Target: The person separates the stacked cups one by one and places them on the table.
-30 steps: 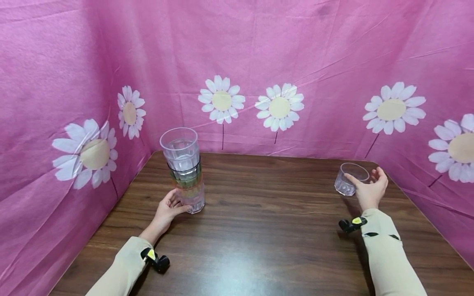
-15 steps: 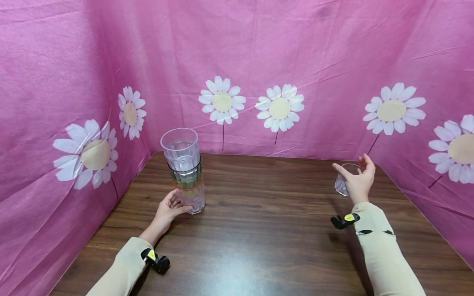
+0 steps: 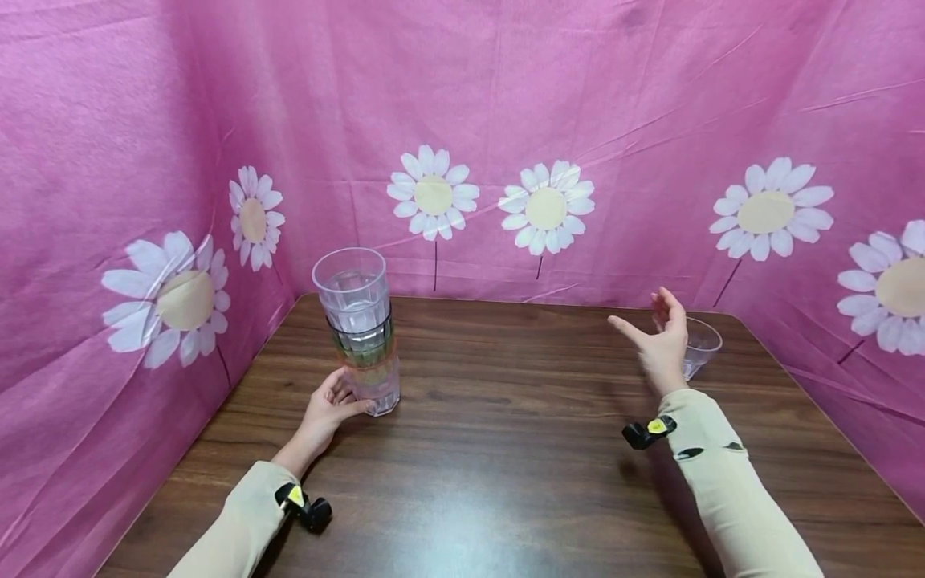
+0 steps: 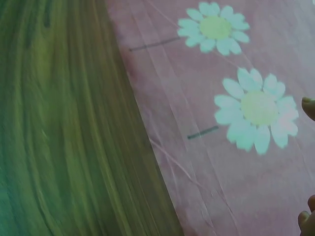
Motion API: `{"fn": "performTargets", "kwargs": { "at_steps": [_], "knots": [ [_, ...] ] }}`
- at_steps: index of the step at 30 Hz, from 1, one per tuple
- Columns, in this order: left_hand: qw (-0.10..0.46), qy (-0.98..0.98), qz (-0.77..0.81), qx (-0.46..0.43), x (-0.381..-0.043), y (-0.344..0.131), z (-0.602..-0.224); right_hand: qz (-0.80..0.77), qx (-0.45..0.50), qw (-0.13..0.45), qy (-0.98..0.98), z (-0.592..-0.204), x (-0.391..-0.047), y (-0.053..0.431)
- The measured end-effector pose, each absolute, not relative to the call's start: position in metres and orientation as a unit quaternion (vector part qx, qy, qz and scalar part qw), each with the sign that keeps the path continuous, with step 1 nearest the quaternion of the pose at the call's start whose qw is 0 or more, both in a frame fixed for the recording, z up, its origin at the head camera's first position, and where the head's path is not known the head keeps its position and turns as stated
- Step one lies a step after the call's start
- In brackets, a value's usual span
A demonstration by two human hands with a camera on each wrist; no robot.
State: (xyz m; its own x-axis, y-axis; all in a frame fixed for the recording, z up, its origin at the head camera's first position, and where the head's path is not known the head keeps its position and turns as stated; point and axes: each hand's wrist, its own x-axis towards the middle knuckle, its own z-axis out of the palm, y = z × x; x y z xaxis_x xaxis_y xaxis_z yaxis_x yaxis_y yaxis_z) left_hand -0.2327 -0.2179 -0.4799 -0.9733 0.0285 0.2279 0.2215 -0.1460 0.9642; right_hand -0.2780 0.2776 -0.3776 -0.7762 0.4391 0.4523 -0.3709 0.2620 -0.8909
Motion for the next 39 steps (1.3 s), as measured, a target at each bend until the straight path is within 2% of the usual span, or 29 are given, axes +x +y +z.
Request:
{"fn": "performTargets", "kwargs": {
  "at_steps": [9,18,29,39],
  "knots": [
    [0.064,-0.650,-0.751,-0.097,-0.232,-0.218,-0.479,0.604,0.011,0.294,-0.741,-0.380,-0.272,0.250],
    [0.060,-0.653,-0.749,-0.095,-0.233,-0.218,-0.480,0.599,0.054,0.251,-0.758,-0.358,-0.244,0.212],
    [0.064,-0.645,-0.754,-0.103,-0.234,-0.220,-0.482,0.610,0.087,0.215,-0.758,-0.383,-0.260,0.197],
    [0.066,-0.635,-0.761,-0.119,-0.234,-0.219,-0.482,0.604,0.135,0.188,-0.763,-0.383,-0.257,0.170]
  ]
}}
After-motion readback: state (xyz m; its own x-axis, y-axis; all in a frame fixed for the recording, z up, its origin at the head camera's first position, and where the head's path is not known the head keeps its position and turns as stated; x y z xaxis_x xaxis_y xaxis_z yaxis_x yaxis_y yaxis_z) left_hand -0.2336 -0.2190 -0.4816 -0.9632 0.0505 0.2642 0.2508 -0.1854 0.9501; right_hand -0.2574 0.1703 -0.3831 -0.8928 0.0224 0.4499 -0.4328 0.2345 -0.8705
